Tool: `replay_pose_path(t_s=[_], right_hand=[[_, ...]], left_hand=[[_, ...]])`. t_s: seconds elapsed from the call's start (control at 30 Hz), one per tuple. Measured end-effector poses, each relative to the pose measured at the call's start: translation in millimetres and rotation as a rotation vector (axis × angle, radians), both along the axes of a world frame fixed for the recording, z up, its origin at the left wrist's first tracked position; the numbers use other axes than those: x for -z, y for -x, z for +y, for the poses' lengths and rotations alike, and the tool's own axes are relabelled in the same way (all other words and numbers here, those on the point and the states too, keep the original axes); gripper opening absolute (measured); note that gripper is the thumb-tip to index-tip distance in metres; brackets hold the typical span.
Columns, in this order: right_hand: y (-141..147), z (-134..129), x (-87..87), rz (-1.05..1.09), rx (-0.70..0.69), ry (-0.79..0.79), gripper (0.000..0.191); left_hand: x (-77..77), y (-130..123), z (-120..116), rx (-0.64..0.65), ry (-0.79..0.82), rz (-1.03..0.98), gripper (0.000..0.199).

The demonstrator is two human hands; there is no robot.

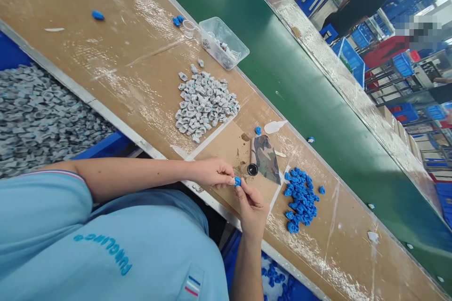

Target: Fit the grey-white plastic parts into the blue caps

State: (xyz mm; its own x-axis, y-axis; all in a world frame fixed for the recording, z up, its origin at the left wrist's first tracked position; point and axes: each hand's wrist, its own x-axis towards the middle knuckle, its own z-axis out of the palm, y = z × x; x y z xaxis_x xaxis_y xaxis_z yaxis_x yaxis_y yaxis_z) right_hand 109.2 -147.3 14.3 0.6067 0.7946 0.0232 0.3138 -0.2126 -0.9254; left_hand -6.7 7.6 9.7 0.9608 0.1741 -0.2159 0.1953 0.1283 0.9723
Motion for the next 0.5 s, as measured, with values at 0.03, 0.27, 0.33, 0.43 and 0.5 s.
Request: replay_pose_path(t_s=[0.03, 0.27, 0.33, 0.43, 0.5], right_hand=[[0, 1, -0.9, -0.013, -0.006, 0.002, 0.02], [3, 1, -5.3, -0.066, -0.035, -0.031, 0.021], [-3, -10, -4.1, -0.114, -0.016, -0.014, 0.025], [-25, -45, -0.3, -0.294, 0.242, 0.027, 0.026], [-42, -75, 2.9, -0.399, 0.5, 0.042, 0.029]], left_hand=[[0.6, 0, 0, 0.004, -0.009, 0.004, 0.035], [-5.3, 1, -2, 0.026, -0.063, 0.074, 0.034], [-12.1, 3, 3, 0.05, -0.11, 0.078, 0.032], [-23.9, 1, 25, 0.014, -0.325, 0.047, 0.028], [-31.0, -9, 49, -0.139, -0.489, 0.013, 0.024]])
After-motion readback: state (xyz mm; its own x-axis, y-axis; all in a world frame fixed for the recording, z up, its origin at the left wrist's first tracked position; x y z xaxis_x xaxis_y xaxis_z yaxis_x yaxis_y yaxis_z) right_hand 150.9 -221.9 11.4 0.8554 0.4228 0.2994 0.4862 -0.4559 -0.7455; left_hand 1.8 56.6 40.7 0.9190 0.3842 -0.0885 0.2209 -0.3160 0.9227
